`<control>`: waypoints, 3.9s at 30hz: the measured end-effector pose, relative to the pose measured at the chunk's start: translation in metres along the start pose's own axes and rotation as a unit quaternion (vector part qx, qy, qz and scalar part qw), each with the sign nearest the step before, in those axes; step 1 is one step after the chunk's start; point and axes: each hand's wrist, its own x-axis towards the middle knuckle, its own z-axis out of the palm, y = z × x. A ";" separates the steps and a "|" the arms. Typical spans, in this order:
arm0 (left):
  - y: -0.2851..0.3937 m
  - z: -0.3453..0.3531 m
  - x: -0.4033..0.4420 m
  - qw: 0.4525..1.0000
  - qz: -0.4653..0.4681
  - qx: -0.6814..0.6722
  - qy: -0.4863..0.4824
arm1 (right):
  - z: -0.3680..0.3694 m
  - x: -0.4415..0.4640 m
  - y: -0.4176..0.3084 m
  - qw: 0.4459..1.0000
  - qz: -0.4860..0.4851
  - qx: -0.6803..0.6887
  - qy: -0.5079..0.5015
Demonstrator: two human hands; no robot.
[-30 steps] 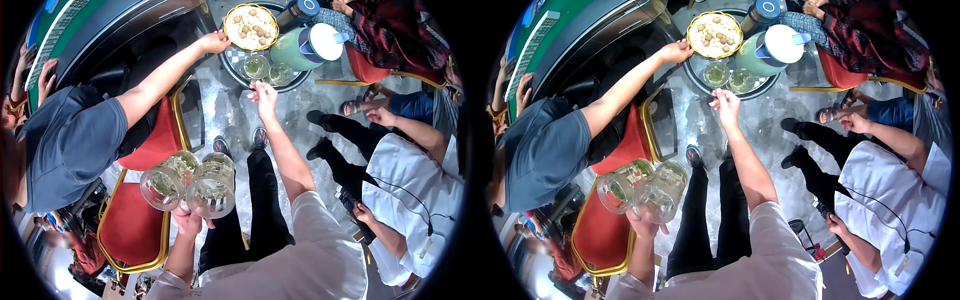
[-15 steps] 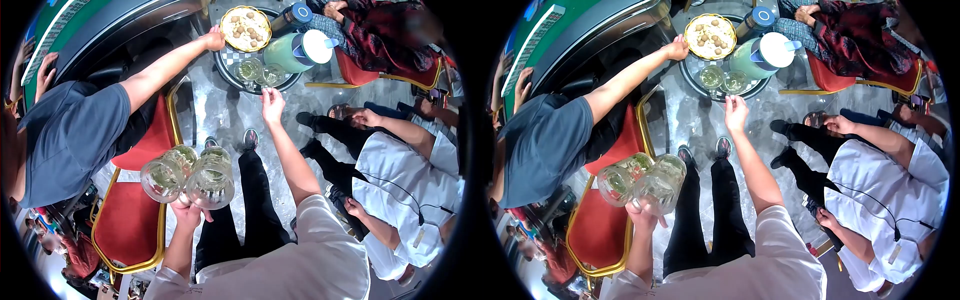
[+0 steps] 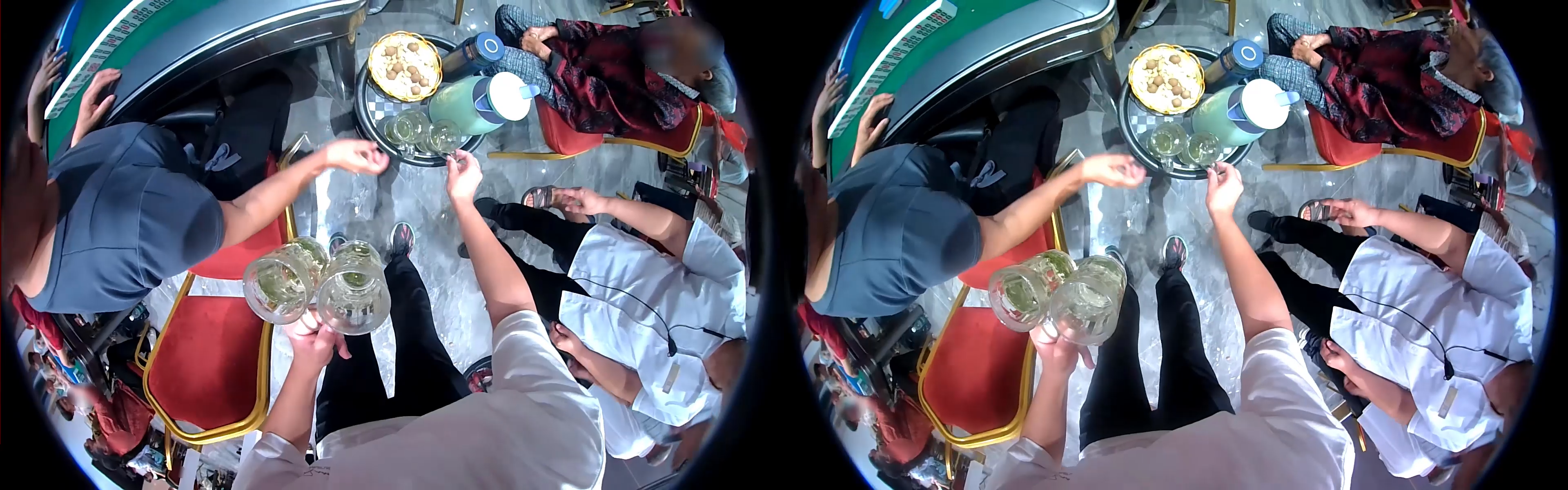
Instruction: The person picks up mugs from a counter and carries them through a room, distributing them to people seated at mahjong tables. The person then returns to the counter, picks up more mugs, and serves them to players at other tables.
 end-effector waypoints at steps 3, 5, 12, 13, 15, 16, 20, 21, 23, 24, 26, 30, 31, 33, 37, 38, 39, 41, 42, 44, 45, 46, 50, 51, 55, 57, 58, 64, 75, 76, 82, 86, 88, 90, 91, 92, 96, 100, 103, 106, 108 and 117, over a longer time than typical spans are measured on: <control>0.009 0.010 -0.005 1.000 0.010 0.016 -0.013 | -0.011 0.010 0.001 1.000 0.010 0.004 -0.005; 0.015 0.020 -0.012 0.999 0.017 0.033 -0.023 | -0.023 0.014 0.005 0.996 0.040 -0.078 -0.034; 0.012 0.081 -0.062 0.995 0.083 0.054 0.019 | -0.070 0.018 0.030 0.975 0.090 -0.079 -0.187; 0.014 0.087 -0.070 0.994 0.095 0.046 0.028 | -0.078 0.016 0.030 0.972 0.085 -0.081 -0.205; 0.023 0.100 -0.086 0.992 0.088 0.063 0.060 | -0.096 0.010 0.028 0.968 0.080 -0.070 -0.226; 0.025 0.110 -0.092 0.992 0.092 0.068 0.060 | -0.103 0.009 0.024 0.964 0.075 -0.060 -0.248; 0.048 0.147 -0.124 0.981 0.157 0.015 0.112 | -0.107 -0.023 0.073 0.927 0.093 -0.029 -0.361; 0.051 0.144 -0.132 0.982 0.139 0.026 0.129 | -0.111 -0.036 0.071 0.923 0.084 -0.026 -0.375; 0.051 0.141 -0.155 0.980 0.131 0.029 0.150 | -0.158 -0.061 -0.004 0.868 0.252 0.107 -0.413; 0.057 0.146 -0.165 0.979 0.142 0.019 0.147 | -0.151 -0.077 0.028 0.875 0.191 0.041 -0.443; 0.069 0.160 -0.190 0.971 0.173 0.022 0.165 | -0.180 -0.119 0.010 0.829 0.266 0.099 -0.482; 0.089 0.166 -0.224 0.962 0.171 0.031 0.208 | -0.228 -0.167 -0.032 0.799 0.292 0.082 -0.520; 0.092 0.160 -0.233 0.963 0.156 0.037 0.217 | -0.233 -0.178 -0.036 0.798 0.288 0.082 -0.523; 0.100 0.159 -0.246 0.966 0.154 0.050 0.202 | -0.223 -0.204 -0.006 0.834 0.197 0.056 -0.512; 0.103 0.143 -0.271 0.966 0.166 0.028 0.196 | -0.230 -0.219 -0.021 0.860 0.176 0.106 -0.466; 0.105 0.142 -0.273 0.965 0.172 0.044 0.194 | -0.224 -0.218 -0.020 0.861 0.178 0.109 -0.464; 0.104 0.140 -0.275 0.965 0.183 0.035 0.187 | -0.214 -0.214 -0.018 0.869 0.200 0.147 -0.428; 0.102 0.131 -0.273 0.969 0.184 0.036 0.159 | -0.201 -0.191 -0.019 0.893 0.187 0.107 -0.396; 0.100 0.126 -0.277 0.973 0.184 0.039 0.133 | -0.196 -0.177 -0.021 0.904 0.153 0.032 -0.399; 0.097 0.127 -0.276 0.970 0.176 0.064 0.156 | -0.175 -0.145 -0.018 0.925 0.187 0.043 -0.328; 0.099 0.135 -0.276 0.965 0.182 0.070 0.175 | -0.168 -0.125 -0.024 0.934 0.192 0.034 -0.299; 0.101 0.140 -0.270 0.960 0.189 0.076 0.194 | -0.159 -0.099 -0.031 0.943 0.195 0.025 -0.270; 0.095 0.151 -0.258 0.918 0.169 -0.043 0.356 | -0.085 -0.013 0.008 0.978 0.053 -0.095 -0.180; 0.096 0.151 -0.255 0.924 0.173 0.014 0.341 | -0.074 0.004 0.006 0.978 0.072 -0.091 -0.175; 0.073 0.125 -0.255 0.929 0.184 -0.104 0.305 | -0.035 0.049 0.005 0.979 0.112 -0.099 -0.138; 0.072 0.120 -0.250 0.934 0.151 -0.132 0.295 | -0.030 0.063 0.012 0.968 0.128 -0.117 -0.182; 0.069 0.120 -0.246 0.929 0.150 -0.111 0.318 | -0.026 0.066 0.016 0.955 0.144 -0.131 -0.226; 0.055 0.115 -0.228 0.916 0.132 -0.092 0.367 | 0.006 0.076 0.096 0.944 0.082 -0.006 -0.319; 0.034 0.105 -0.224 0.927 0.126 -0.091 0.342 | -0.016 0.068 0.074 0.840 0.190 0.247 -0.443; 0.037 0.107 -0.221 0.937 0.128 -0.081 0.314 | -0.017 0.066 0.074 0.839 0.192 0.246 -0.445; 0.045 0.126 -0.220 0.915 0.147 -0.024 0.375 | -0.042 0.055 0.056 0.843 0.177 0.286 -0.420; 0.043 0.125 -0.234 0.924 0.141 0.018 0.356 | -0.081 0.044 0.026 0.854 0.140 0.269 -0.422; 0.051 0.136 -0.240 0.932 0.161 0.063 0.318 | -0.111 0.034 0.005 0.857 0.136 0.260 -0.423; 0.059 0.150 -0.247 0.927 0.188 0.102 0.309 | -0.143 0.024 -0.024 0.864 0.120 0.249 -0.421; 0.065 0.148 -0.254 0.931 0.185 0.099 0.298 | -0.159 0.015 -0.040 0.863 0.135 0.239 -0.424; 0.068 0.150 -0.261 0.934 0.182 0.098 0.291 | -0.177 0.009 -0.058 0.859 0.151 0.229 -0.432; 0.078 0.160 -0.286 0.941 0.187 0.048 0.278 | -0.238 -0.019 -0.118 0.845 0.164 0.249 -0.445; 0.080 0.154 -0.313 0.939 0.229 0.043 0.252 | -0.279 -0.046 -0.153 0.837 0.099 0.246 -0.478; 0.088 0.149 -0.331 0.935 0.221 0.039 0.275 | -0.314 -0.070 -0.200 0.841 0.085 0.242 -0.477; 0.099 0.136 -0.354 0.942 0.217 0.030 0.255 | -0.339 -0.098 -0.235 0.836 0.072 0.249 -0.483; 0.100 0.119 -0.371 0.947 0.222 0.031 0.232 | -0.354 -0.123 -0.255 0.837 0.052 0.230 -0.493; 0.108 0.043 -0.428 0.949 0.231 0.031 0.213 | -0.379 -0.214 -0.317 0.835 0.042 0.241 -0.493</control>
